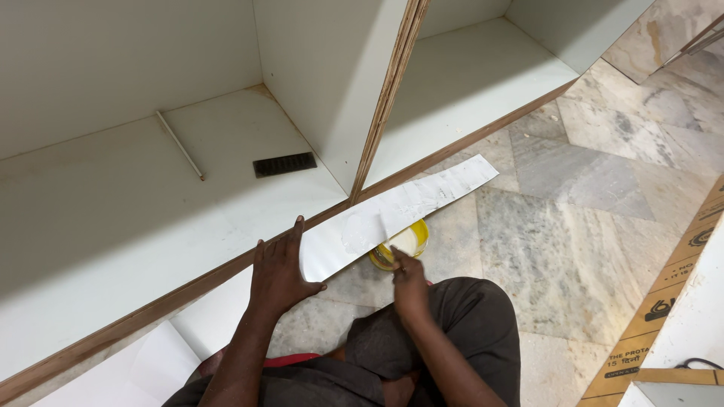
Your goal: The person sits on the floor and uses a small wooden stick to scoop white adhesive from a yellow container and spread it evenly along a long white strip laid on the floor. The person repeatedly dips the stick into the container and applies the adhesive in sections along the strip.
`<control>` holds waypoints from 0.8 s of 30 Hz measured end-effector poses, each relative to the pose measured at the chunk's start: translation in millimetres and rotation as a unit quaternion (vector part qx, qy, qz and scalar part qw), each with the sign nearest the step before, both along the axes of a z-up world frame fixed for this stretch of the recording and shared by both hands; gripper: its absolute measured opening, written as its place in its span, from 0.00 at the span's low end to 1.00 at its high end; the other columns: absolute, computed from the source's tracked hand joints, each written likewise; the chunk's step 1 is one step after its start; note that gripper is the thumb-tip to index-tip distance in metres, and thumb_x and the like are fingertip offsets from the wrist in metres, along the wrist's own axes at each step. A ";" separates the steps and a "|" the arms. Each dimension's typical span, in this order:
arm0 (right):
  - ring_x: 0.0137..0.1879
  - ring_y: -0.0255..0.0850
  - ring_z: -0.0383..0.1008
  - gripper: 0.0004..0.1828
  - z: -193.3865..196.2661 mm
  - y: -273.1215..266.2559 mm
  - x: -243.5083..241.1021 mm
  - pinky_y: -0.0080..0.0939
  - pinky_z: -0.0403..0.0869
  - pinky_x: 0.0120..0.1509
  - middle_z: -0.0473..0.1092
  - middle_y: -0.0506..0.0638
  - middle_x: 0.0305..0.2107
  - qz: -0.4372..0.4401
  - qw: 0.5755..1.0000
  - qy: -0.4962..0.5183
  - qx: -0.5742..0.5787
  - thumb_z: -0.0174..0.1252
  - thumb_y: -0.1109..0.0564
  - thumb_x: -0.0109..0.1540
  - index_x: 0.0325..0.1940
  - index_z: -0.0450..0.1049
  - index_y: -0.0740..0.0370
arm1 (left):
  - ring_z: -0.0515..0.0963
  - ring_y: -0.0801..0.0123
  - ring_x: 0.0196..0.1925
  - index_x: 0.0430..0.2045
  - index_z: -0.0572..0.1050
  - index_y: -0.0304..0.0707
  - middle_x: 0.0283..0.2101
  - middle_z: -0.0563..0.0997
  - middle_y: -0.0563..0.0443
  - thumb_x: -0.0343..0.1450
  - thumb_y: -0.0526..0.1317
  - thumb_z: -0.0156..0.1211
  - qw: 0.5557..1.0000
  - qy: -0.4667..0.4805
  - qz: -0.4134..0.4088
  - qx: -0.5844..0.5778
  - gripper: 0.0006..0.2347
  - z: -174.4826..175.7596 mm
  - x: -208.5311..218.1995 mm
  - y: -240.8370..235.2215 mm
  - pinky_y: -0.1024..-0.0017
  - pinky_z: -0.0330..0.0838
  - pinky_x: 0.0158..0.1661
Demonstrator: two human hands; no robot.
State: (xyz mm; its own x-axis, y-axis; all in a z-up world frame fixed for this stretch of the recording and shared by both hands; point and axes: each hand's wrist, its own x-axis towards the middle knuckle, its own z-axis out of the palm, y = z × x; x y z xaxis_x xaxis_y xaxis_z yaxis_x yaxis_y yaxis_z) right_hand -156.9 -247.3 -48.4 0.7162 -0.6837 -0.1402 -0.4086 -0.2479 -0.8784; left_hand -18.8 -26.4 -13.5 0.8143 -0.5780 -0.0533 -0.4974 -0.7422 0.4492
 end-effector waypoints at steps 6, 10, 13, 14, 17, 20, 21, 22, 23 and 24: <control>0.58 0.45 0.69 0.20 7.6 38.1 -5.9 0.41 0.67 0.67 0.68 0.56 0.53 0.124 0.991 -0.017 0.048 0.50 0.61 0.68 0.64 0.73 0.58 | 0.62 0.50 0.72 0.73 0.37 0.57 0.68 0.66 0.41 0.49 0.58 0.83 0.999 0.018 0.025 0.020 0.62 5.7 -0.8 -0.4 0.33 0.41 0.70; 0.58 0.46 0.72 0.19 14.0 21.7 6.5 0.43 0.71 0.68 0.69 0.57 0.52 0.077 0.993 -0.057 -0.068 0.51 0.64 0.67 0.61 0.76 0.59 | 0.62 0.48 0.71 0.73 0.37 0.56 0.68 0.65 0.40 0.49 0.60 0.83 0.999 0.007 0.026 0.031 0.62 6.2 -0.4 0.2 0.31 0.43 0.69; 0.58 0.45 0.72 0.19 10.8 23.9 14.7 0.42 0.73 0.67 0.67 0.56 0.52 0.079 0.992 -0.007 -0.100 0.51 0.65 0.67 0.61 0.75 0.58 | 0.65 0.48 0.69 0.74 0.38 0.55 0.68 0.66 0.41 0.49 0.60 0.83 0.999 0.000 0.018 0.030 0.62 5.6 0.7 0.1 0.36 0.51 0.67; 0.59 0.45 0.71 0.19 8.7 32.5 13.5 0.43 0.72 0.67 0.67 0.57 0.52 0.107 0.987 -0.033 -0.116 0.52 0.65 0.66 0.61 0.76 0.59 | 0.66 0.49 0.68 0.74 0.39 0.56 0.68 0.66 0.42 0.49 0.60 0.82 0.999 -0.003 0.015 0.031 0.62 5.2 0.3 0.3 0.40 0.55 0.66; 0.60 0.46 0.70 0.20 9.8 36.2 11.1 0.42 0.70 0.67 0.68 0.57 0.52 0.139 0.982 -0.068 -0.108 0.52 0.66 0.66 0.61 0.76 0.59 | 0.65 0.49 0.68 0.74 0.40 0.55 0.67 0.65 0.40 0.48 0.60 0.83 0.999 -0.010 0.014 0.030 0.62 0.9 -0.9 -0.1 0.45 0.59 0.63; 0.56 0.45 0.73 0.20 13.2 22.6 19.6 0.41 0.73 0.62 0.67 0.55 0.53 0.076 0.991 -0.039 -0.100 0.50 0.66 0.67 0.62 0.74 0.57 | 0.65 0.49 0.68 0.74 0.40 0.54 0.67 0.65 0.39 0.48 0.60 0.84 0.999 -0.014 0.013 0.028 0.62 -2.0 -0.9 1.6 0.46 0.59 0.63; 0.54 0.44 0.74 0.20 13.6 17.7 22.8 0.41 0.75 0.59 0.67 0.55 0.53 0.044 0.993 -0.023 -0.103 0.50 0.66 0.68 0.63 0.74 0.55 | 0.66 0.49 0.67 0.74 0.40 0.53 0.67 0.65 0.40 0.48 0.60 0.83 0.999 -0.016 0.011 0.026 0.62 -2.2 -0.3 0.9 0.46 0.59 0.64; 0.54 0.44 0.74 0.20 11.9 19.3 24.2 0.40 0.75 0.60 0.67 0.55 0.52 0.058 0.991 -0.016 -0.119 0.51 0.66 0.67 0.62 0.74 0.55 | 0.66 0.50 0.68 0.74 0.40 0.53 0.67 0.65 0.40 0.48 0.60 0.84 1.000 -0.012 0.011 0.027 0.63 -2.3 -1.2 0.6 0.46 0.59 0.63; 0.55 0.44 0.74 0.21 10.0 23.2 28.3 0.40 0.74 0.60 0.67 0.55 0.52 0.073 0.988 -0.010 -0.135 0.51 0.66 0.66 0.62 0.75 0.55 | 0.65 0.50 0.68 0.74 0.40 0.53 0.67 0.65 0.40 0.48 0.60 0.84 1.000 -0.010 0.011 0.026 0.63 -2.0 -0.8 0.2 0.46 0.59 0.63; 0.55 0.44 0.73 0.21 9.0 26.9 32.4 0.40 0.73 0.61 0.68 0.55 0.51 0.088 0.985 -0.005 -0.151 0.52 0.66 0.66 0.62 0.76 0.54 | 0.65 0.51 0.68 0.74 0.40 0.54 0.67 0.65 0.41 0.47 0.59 0.84 1.000 -0.008 0.011 0.026 0.63 -1.7 0.3 -0.5 0.46 0.58 0.63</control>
